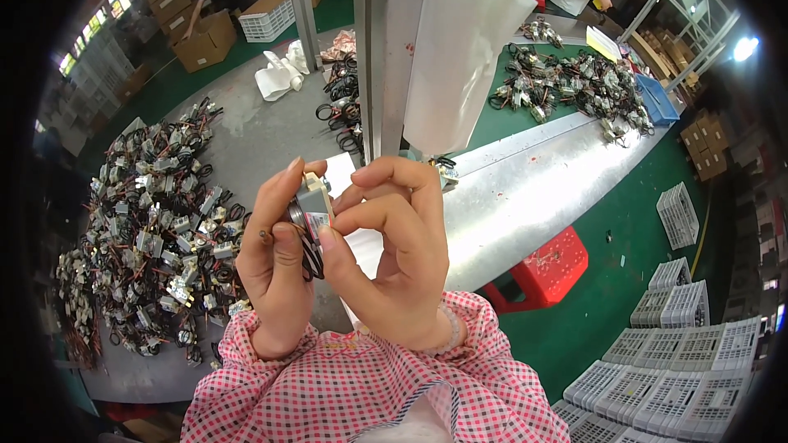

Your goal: Applying adhesive labels to small electronic motors at a production workbench.

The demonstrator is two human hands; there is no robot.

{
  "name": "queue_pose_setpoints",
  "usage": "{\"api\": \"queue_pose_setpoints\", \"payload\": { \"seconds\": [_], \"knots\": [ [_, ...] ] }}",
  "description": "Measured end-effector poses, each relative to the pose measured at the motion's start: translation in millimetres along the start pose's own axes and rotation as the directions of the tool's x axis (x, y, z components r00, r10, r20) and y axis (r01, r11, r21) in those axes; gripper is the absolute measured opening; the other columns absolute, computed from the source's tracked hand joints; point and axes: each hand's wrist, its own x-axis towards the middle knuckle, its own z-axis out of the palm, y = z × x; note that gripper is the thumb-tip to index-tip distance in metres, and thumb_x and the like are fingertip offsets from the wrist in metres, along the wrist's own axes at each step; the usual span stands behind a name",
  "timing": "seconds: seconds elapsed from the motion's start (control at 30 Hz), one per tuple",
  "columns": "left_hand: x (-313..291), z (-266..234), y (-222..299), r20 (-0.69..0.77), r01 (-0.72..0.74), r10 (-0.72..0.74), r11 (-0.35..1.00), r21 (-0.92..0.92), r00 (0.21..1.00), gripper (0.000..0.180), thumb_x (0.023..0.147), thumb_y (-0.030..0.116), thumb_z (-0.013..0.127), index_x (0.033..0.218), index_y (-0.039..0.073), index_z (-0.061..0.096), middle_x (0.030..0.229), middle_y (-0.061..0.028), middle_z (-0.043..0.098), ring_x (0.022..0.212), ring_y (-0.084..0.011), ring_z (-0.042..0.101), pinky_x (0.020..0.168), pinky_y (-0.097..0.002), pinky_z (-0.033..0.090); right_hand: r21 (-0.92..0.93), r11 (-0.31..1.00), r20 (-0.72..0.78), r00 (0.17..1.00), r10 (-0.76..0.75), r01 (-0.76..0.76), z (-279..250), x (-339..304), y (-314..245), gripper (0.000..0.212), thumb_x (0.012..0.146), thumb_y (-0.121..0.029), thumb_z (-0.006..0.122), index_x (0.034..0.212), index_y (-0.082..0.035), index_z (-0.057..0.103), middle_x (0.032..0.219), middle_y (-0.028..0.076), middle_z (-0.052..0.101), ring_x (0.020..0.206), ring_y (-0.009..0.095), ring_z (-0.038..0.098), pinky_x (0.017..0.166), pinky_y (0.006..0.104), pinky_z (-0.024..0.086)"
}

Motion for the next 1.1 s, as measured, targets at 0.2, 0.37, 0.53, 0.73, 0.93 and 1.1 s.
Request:
{"api": "queue_pose_setpoints", "payload": {
  "seconds": [0.2,0.37,0.53,0.73,0.93,1.1],
  "knots": [
    [-4.6,-2.4,1.2,-0.030,0.036,-0.037,0.998,-0.049,0.999,0.034,0.089,0.001,0.042,0.122,-0.001,0.050,0.122,-0.0126,0.046,0.089,-0.0071,0.047,0.069,-0.0154,0.038,-0.074,0.996,-0.004,0.998,-0.055,0.054,8.2,-2.6,-2.4,0.014,0.071,0.008,0.058,0.081,-0.001,0.053,0.108,0.013,0.038,0.081,0.014,0.051,0.073,0.0260,0.042],
    [-9.7,-13.1,-0.4,-0.064,0.040,-0.046,0.995,-0.089,0.997,0.034,0.089,0.001,0.042,0.123,0.000,0.049,0.120,-0.0126,0.047,0.086,-0.0082,0.048,0.070,-0.0171,0.039,-0.186,0.978,-0.028,0.995,-0.100,0.093,25.3,-6.7,-8.4,0.017,0.069,0.010,0.057,0.081,-0.001,0.053,0.105,0.013,0.040,0.080,0.015,0.053,0.072,0.0273,0.044],
    [-8.8,-24.7,-4.2,-0.119,-0.012,0.017,0.999,0.044,0.993,0.035,0.089,0.002,0.043,0.124,0.001,0.048,0.119,-0.0114,0.046,0.085,-0.0080,0.048,0.071,-0.0174,0.039,-0.694,0.661,0.116,0.950,-0.289,0.286,47.2,-7.9,-14.4,0.018,0.070,0.007,0.058,0.087,0.003,0.052,0.104,0.019,0.043,0.084,0.024,0.052,0.072,0.0308,0.045],
    [-13.3,-46.6,-6.9,-0.236,-0.088,0.103,0.993,0.076,0.966,0.036,0.088,0.001,0.044,0.124,0.002,0.048,0.121,-0.0112,0.044,0.089,-0.0087,0.048,0.073,-0.0179,0.039,-0.746,0.618,0.115,0.963,-0.244,0.246,79.6,-21.1,-16.5,0.028,0.075,0.005,0.055,0.102,0.007,0.049,0.107,0.021,0.042,0.093,0.031,0.049,0.075,0.0348,0.044],
    [-12.9,-64.8,-11.3,-0.338,-0.086,0.080,0.996,-0.004,0.938,0.034,0.091,0.005,0.042,0.124,0.001,0.047,0.120,-0.0117,0.049,0.092,-0.0097,0.050,0.075,-0.0192,0.040,-0.741,0.646,0.140,0.983,-0.121,0.186,94.3,-18.8,-13.2,0.047,0.075,0.003,0.056,0.120,0.007,0.043,0.111,0.022,0.043,0.096,0.032,0.051,0.080,0.0368,0.043],
    [-5.7,-61.5,-20.3,-0.277,-0.016,-0.074,0.951,-0.308,0.958,0.034,0.093,0.009,0.040,0.125,0.000,0.045,0.121,-0.0119,0.051,0.096,-0.0108,0.051,0.078,-0.0206,0.040,-0.575,0.754,0.141,0.946,-0.291,0.318,83.1,-9.1,-12.6,0.031,0.075,0.006,0.057,0.105,0.005,0.049,0.112,0.018,0.044,0.098,0.027,0.053,0.083,0.0333,0.044]
  ]
}}
